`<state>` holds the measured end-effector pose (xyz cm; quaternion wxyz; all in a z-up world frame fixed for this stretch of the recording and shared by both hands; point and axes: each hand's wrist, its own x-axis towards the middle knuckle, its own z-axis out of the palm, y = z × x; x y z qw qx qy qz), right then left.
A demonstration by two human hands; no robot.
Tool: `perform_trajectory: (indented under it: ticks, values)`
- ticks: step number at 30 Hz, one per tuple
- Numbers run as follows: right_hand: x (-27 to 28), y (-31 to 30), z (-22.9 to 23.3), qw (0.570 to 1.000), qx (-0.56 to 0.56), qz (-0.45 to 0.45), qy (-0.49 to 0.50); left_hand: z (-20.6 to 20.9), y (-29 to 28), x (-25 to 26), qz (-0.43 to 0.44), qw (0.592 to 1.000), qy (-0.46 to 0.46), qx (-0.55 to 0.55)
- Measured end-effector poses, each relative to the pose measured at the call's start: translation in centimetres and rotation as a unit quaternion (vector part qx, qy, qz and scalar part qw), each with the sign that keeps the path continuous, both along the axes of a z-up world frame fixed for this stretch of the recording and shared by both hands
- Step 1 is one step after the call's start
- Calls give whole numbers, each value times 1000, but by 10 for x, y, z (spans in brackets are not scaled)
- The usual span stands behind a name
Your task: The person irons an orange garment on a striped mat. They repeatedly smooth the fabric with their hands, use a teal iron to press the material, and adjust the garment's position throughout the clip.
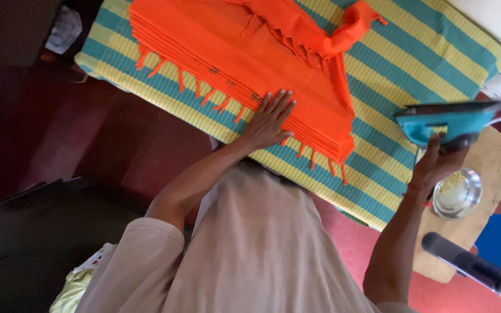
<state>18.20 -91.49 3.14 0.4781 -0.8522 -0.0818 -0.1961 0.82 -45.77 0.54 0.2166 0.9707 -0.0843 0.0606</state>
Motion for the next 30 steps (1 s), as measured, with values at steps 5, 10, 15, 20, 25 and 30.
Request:
perform_trajectory:
  ticks: [5, 10, 15, 20, 25, 30]
  values:
    - [15, 26, 77, 987, -153, 51, 18, -5, 2, -3, 2, 1000, -4, -1]
    - [-5, 71, 150, 960, -228, 155, 58, -13, 0, -2, 5, 1000, -7, 2]
    - [-32, 145, 165, 918, -235, 278, 159, -16, 2, -2, 8, 999, -31, -7]
    - [-40, 187, 149, 892, -271, 321, 166, -15, 2, -4, 17, 998, -40, -34]
    - [-33, 189, 136, 879, -285, 348, 157, -16, 2, -7, 24, 998, -37, -44]
    - [-29, 189, 134, 860, -285, 385, 177, -18, 3, -10, 30, 997, -32, -60]
